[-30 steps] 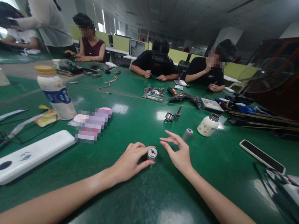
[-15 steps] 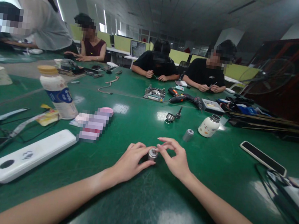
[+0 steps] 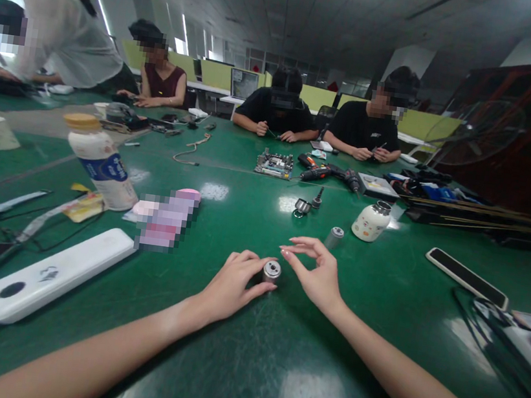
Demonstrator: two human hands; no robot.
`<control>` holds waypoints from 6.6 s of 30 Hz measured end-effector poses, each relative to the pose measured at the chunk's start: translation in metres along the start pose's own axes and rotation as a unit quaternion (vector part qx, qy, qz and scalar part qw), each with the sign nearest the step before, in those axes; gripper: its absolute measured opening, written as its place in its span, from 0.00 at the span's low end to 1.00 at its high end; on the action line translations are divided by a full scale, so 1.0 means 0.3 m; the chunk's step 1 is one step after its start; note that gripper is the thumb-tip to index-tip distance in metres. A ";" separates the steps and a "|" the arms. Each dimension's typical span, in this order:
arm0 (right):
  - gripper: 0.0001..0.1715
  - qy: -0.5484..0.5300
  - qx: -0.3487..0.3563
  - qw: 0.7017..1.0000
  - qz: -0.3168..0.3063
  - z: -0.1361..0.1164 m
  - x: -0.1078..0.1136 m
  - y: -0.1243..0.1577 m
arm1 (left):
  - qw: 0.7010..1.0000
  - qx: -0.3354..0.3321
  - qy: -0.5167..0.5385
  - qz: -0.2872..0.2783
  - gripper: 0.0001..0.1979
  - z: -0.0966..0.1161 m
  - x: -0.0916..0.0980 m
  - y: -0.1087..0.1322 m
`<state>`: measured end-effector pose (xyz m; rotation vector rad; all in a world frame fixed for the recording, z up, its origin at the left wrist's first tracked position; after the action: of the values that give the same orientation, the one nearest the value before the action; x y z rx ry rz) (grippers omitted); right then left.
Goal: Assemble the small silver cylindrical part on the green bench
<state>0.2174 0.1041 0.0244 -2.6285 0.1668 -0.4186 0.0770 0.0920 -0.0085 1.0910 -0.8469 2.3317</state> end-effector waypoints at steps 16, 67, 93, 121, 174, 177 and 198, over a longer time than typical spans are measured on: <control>0.12 0.102 -0.067 0.992 -0.043 0.258 0.064 -0.052 | 1.000 0.009 -0.009 -0.004 0.20 -0.003 -0.002 0.000; 0.12 0.003 -0.044 0.999 -0.013 0.048 0.001 -0.010 | 1.000 0.002 0.000 -0.003 0.19 0.000 -0.001 -0.001; 0.11 0.016 -0.019 0.999 -0.045 0.084 -0.004 -0.020 | 1.000 -0.002 0.000 0.001 0.20 0.000 0.000 0.000; 0.10 -0.001 -0.018 1.000 -0.002 0.002 -0.009 0.021 | 1.000 0.005 0.002 -0.003 0.20 0.001 -0.003 0.001; 0.23 0.011 -0.004 0.974 -0.224 0.060 -0.166 0.079 | 0.963 0.154 -0.123 0.184 0.09 -0.180 0.171 0.020; 0.24 0.015 -0.005 0.974 -0.226 0.063 -0.166 0.079 | 0.962 0.160 -0.165 0.148 0.10 -0.200 0.145 0.019; 0.19 0.043 0.026 0.972 -0.229 0.053 -0.170 0.079 | 0.973 0.012 0.047 0.227 0.09 0.026 0.152 0.048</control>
<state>0.1732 0.0997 -0.0136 -2.5854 -0.4273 -0.6791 0.0451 0.0819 0.0265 0.8544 -1.1312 2.7437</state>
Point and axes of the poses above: each hand's wrist, its own y-axis away from the middle knuckle, its own x-axis out of the back of the hand, z = x × y, the point moved 10 cm from there along -y, towards the middle knuckle, and after that the axes turned 1 degree about y, right-handed, at the moved point
